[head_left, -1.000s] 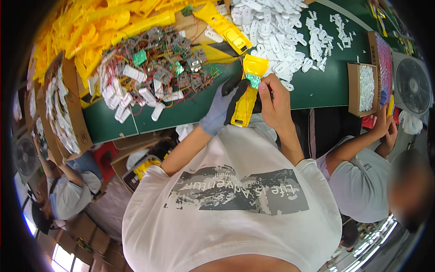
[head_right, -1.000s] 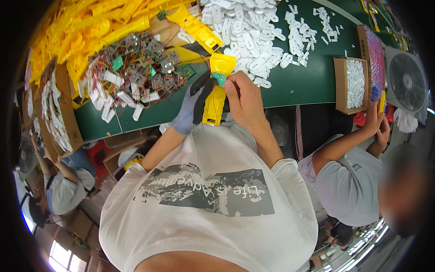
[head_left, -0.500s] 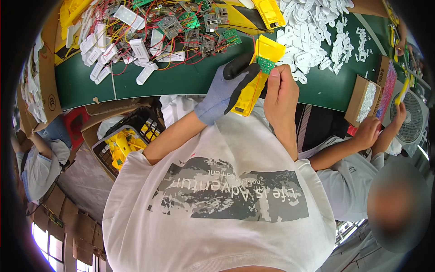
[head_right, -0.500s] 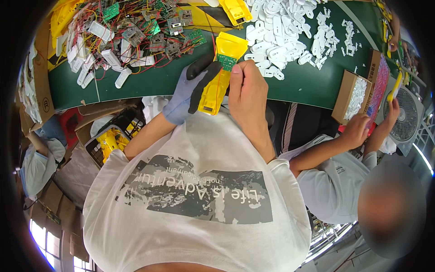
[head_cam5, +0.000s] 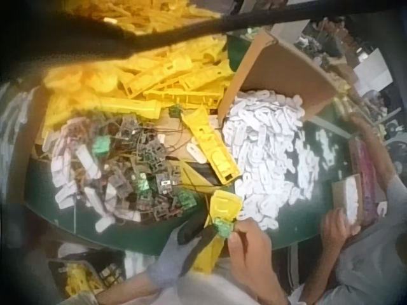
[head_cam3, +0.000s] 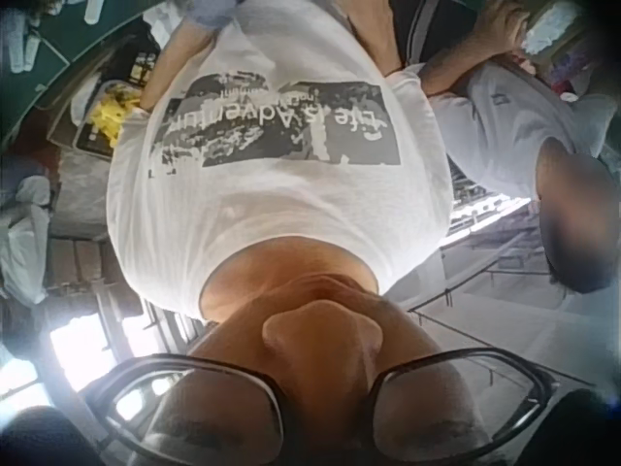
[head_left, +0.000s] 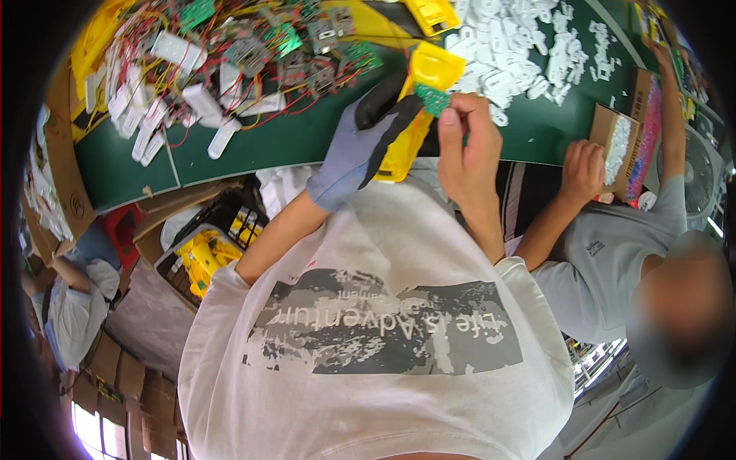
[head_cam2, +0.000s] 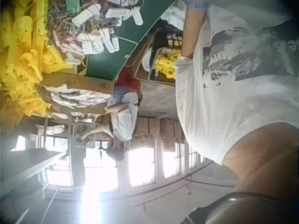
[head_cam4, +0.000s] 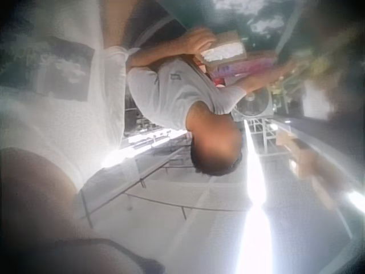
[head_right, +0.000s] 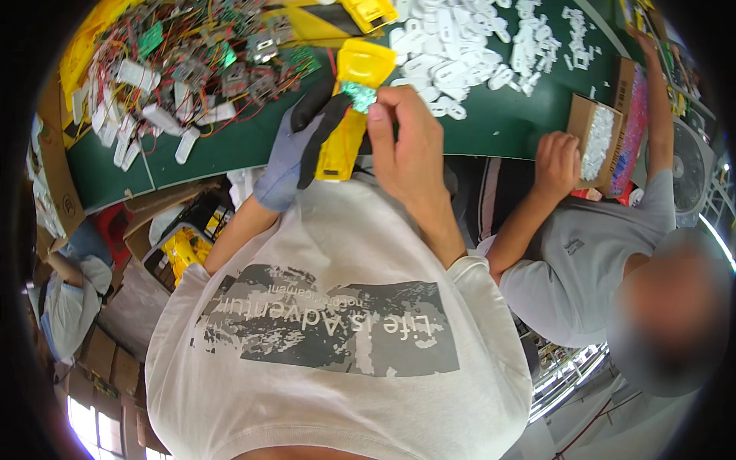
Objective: The recorder assembles small components into yellow flashlight housings at an industrial assembly line.
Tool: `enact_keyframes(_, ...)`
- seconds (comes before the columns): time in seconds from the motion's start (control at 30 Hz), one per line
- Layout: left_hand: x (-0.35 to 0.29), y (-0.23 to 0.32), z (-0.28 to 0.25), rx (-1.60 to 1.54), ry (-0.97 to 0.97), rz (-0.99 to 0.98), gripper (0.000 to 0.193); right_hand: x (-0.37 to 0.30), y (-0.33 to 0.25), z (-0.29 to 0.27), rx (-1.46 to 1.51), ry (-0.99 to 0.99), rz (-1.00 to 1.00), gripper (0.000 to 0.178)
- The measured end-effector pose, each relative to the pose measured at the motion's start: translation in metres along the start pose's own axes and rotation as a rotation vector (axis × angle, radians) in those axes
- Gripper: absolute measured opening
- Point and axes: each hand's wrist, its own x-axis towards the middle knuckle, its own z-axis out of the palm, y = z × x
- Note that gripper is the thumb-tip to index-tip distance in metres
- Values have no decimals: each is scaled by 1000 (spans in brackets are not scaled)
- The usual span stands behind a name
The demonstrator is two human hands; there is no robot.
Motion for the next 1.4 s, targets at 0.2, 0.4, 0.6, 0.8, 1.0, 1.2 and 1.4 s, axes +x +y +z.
enact_keyframes(0.2, 1, -9, -9, 54, 11, -64, 42, 2, 1, -3, 64, -98, 90, 13)
enact_keyframes(0.4, -4, -9, -4, 82, 20, 14, 43, 1, -4, -2, 0, -163, 245, 15)
enact_keyframes(0.6, -5, -14, -6, 70, 101, -1, 38, -2, -6, 9, -15, -119, 180, 19)
enact_keyframes(0.8, -4, -21, -1, 98, 168, 93, 35, -6, 9, 23, 80, -108, 214, 24)
enact_keyframes(1.0, -1, -23, 0, 9, 72, 53, 39, -8, 12, 25, 149, -38, 174, 25)
enact_keyframes(1.2, -6, -6, 4, -23, 9, 84, 49, 4, 17, -1, 194, -116, 107, 15)
enact_keyframes(1.4, 0, -8, -2, -61, -62, 65, 48, 26, 36, -38, -497, -14, -188, 21)
